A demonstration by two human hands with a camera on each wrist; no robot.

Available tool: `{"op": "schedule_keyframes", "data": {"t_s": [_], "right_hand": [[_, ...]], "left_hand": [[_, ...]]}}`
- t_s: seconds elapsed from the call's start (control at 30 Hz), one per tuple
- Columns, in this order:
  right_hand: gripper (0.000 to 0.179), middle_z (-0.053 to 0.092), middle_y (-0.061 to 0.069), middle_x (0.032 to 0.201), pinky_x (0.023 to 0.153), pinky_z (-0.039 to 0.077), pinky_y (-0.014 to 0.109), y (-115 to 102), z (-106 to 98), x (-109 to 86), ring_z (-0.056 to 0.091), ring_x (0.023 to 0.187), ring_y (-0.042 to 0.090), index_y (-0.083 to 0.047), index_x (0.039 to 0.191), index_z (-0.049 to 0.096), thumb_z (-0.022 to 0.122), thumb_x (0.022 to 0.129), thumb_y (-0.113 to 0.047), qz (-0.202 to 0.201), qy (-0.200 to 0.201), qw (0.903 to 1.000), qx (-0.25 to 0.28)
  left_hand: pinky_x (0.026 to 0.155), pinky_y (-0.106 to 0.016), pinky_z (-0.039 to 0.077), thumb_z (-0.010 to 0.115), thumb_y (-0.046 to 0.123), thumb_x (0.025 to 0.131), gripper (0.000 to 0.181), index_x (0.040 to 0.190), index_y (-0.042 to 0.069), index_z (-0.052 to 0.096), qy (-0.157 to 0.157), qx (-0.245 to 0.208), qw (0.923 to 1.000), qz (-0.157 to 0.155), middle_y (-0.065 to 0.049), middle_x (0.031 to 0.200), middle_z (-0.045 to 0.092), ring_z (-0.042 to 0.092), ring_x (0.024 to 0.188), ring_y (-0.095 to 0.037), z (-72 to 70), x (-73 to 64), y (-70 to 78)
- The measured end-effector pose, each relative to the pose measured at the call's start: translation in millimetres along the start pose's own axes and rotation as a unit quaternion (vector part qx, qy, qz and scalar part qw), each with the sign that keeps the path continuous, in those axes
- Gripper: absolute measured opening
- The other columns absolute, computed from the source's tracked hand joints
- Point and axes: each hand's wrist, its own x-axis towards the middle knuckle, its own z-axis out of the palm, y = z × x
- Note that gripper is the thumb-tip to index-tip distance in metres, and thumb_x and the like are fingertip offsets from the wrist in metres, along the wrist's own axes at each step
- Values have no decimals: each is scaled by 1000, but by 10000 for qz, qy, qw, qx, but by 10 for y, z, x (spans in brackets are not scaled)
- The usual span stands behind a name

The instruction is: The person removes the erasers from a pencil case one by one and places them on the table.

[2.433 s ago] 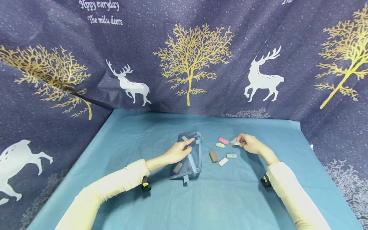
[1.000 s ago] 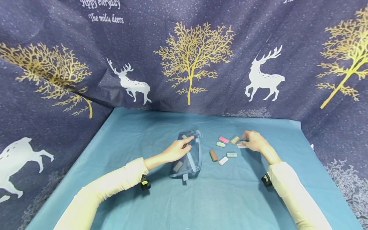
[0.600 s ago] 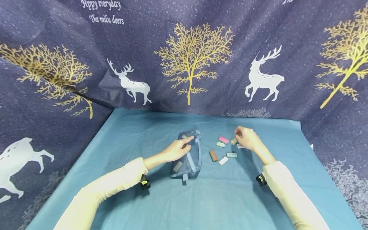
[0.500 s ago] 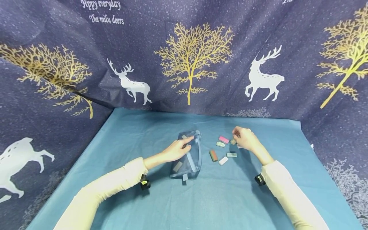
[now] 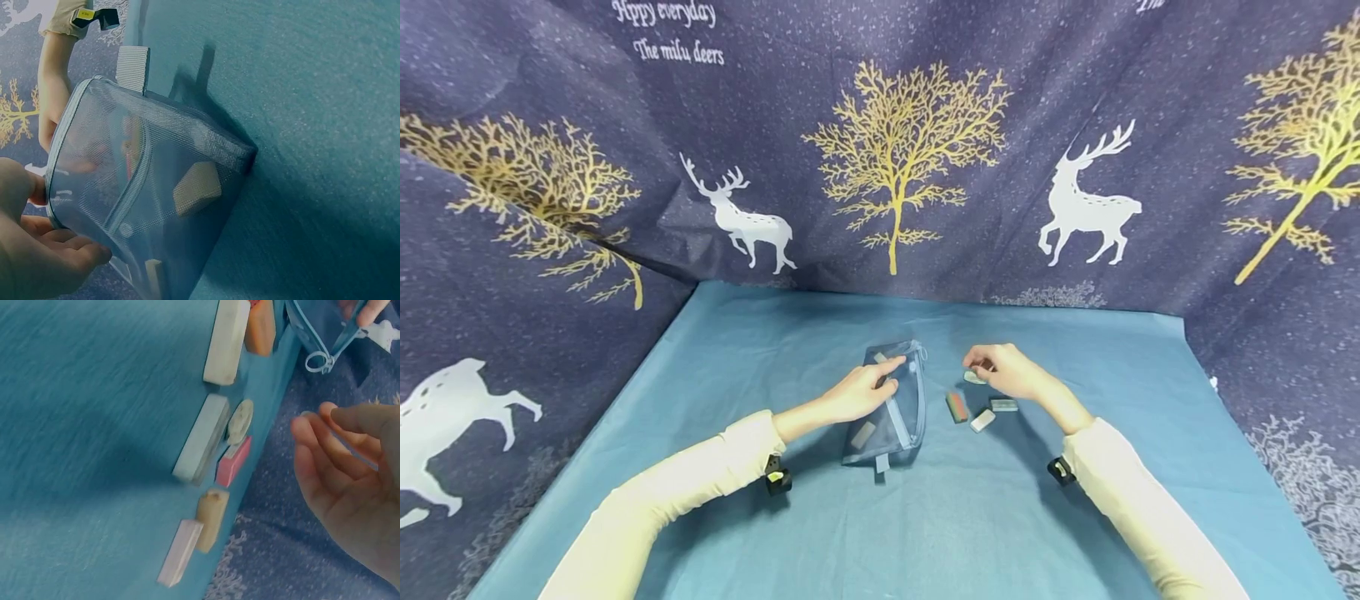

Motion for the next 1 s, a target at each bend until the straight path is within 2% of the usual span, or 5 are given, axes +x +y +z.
{"op": "schedule_keyframes", "data": {"t_s": [0.23,0.73,1.0], "right_hand": [[19,67,11,95,70,51,24,-103,57,76,64,83,17,-5,104,64,51,90,-4,-216,-248,9994,121],[20,68,13,98,68,51,21,-257,234,258,64,79,11,-4,106,64,54,90,-8,-910,-670,9931,327],[26,67,12,103,72,52,22,-344,313,318,65,85,12,-2,114,62,55,90,-10,-820,-834,9917,531]], "left_hand": [[34,-20,24,40,24,95,52,144,10,30,-12,57,10000,-23,-13,144,36,21,33,-7,13,-2,13],[35,-22,28,43,24,94,54,144,10,29,-86,80,9999,-96,-11,147,33,25,34,-9,26,10,41],[35,-19,27,41,23,93,54,144,8,29,-28,41,10000,-43,-15,146,33,24,34,-7,60,11,32]]}}
